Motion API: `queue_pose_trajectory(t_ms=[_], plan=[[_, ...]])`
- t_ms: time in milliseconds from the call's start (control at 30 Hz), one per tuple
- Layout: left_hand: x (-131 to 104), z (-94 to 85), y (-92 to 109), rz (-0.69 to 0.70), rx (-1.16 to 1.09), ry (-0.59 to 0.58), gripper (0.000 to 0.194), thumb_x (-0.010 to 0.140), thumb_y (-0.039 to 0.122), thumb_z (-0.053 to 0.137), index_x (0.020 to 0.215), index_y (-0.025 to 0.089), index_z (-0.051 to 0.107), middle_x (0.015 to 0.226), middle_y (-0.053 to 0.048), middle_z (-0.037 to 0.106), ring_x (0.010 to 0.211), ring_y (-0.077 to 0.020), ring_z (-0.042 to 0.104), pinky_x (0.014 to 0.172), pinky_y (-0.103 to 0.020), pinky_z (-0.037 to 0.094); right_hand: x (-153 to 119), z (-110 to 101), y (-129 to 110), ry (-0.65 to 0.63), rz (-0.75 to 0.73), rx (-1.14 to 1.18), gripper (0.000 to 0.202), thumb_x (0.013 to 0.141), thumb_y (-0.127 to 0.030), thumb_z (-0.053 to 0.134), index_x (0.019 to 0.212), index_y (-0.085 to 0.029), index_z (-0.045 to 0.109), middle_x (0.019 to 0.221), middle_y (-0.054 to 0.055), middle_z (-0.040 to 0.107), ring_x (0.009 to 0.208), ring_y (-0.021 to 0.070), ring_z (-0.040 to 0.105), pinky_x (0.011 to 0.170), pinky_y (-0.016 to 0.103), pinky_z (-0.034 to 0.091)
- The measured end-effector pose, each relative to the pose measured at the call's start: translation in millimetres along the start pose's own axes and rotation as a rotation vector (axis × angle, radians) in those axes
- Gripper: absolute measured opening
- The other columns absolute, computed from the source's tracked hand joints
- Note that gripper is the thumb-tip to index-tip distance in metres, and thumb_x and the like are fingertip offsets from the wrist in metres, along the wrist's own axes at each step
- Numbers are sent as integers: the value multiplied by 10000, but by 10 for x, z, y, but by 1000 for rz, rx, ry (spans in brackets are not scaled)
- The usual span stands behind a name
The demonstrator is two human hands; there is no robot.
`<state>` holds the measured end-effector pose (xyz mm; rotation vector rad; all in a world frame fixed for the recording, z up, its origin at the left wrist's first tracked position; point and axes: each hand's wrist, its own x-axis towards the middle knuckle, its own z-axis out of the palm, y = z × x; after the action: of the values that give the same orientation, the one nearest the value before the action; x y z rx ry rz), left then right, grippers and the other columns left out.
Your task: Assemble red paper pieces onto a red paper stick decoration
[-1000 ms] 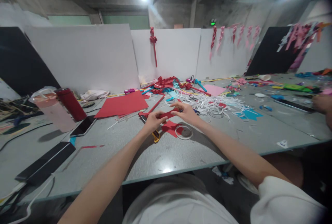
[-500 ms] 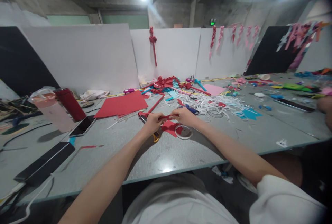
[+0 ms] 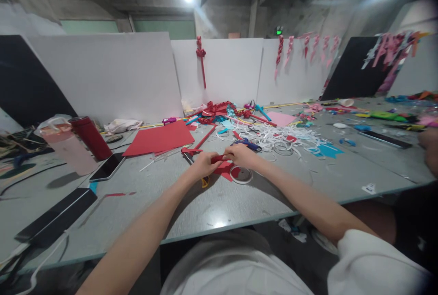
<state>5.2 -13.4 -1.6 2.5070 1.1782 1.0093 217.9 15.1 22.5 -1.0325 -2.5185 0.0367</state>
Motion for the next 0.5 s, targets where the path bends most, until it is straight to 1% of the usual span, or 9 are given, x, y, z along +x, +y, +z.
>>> queue_pose_trajectory(t_ms=[100, 200, 300, 367, 433, 500], plan=[[3, 10, -1, -3, 42, -53, 263, 893, 252, 599, 676, 120, 664, 537, 27, 517, 534, -88, 374, 560, -247, 252, 2, -3, -50, -26, -44, -64, 170, 962, -206, 598, 951, -173, 765, 878, 76, 761, 852, 177, 660, 738, 246, 384], [4, -13, -30, 7, 32, -74, 288, 909, 265, 564, 680, 120, 662, 516, 36, 479, 522, -89, 334, 547, -252, 229, -13, -19, -94, -24, -95, -95, 186, 978, -225, 572, 981, -159, 747, 914, 90, 753, 896, 191, 656, 786, 259, 398], [-4, -36, -54, 22, 22, -90, 285, 916, 256, 545, 701, 124, 677, 517, 29, 493, 514, -94, 356, 543, -252, 236, -27, -35, -127, -55, -131, -123, 202, 980, -288, 578, 1026, -162, 729, 939, 98, 746, 894, 201, 659, 777, 266, 402], [-7, -41, -59, 23, 48, -86, 259, 908, 220, 542, 715, 131, 691, 519, 18, 518, 510, -101, 384, 555, -253, 263, -24, -43, -136, -103, -117, -159, 205, 969, -312, 594, 1033, -168, 724, 934, 101, 743, 876, 208, 662, 740, 267, 397], [-5, -39, -59, 17, 89, -81, 233, 899, 186, 541, 743, 140, 708, 550, -5, 569, 521, -114, 428, 576, -255, 299, -12, -53, -128, -141, -79, -187, 201, 969, -310, 588, 1000, -169, 728, 902, 103, 743, 839, 209, 664, 701, 266, 386], [2, -37, -58, 6, 130, -82, 224, 902, 177, 537, 781, 149, 723, 603, -34, 621, 546, -135, 480, 593, -259, 328, 1, -69, -108, -148, -58, -191, 204, 979, -283, 561, 972, -170, 731, 876, 100, 745, 821, 206, 662, 691, 264, 384]])
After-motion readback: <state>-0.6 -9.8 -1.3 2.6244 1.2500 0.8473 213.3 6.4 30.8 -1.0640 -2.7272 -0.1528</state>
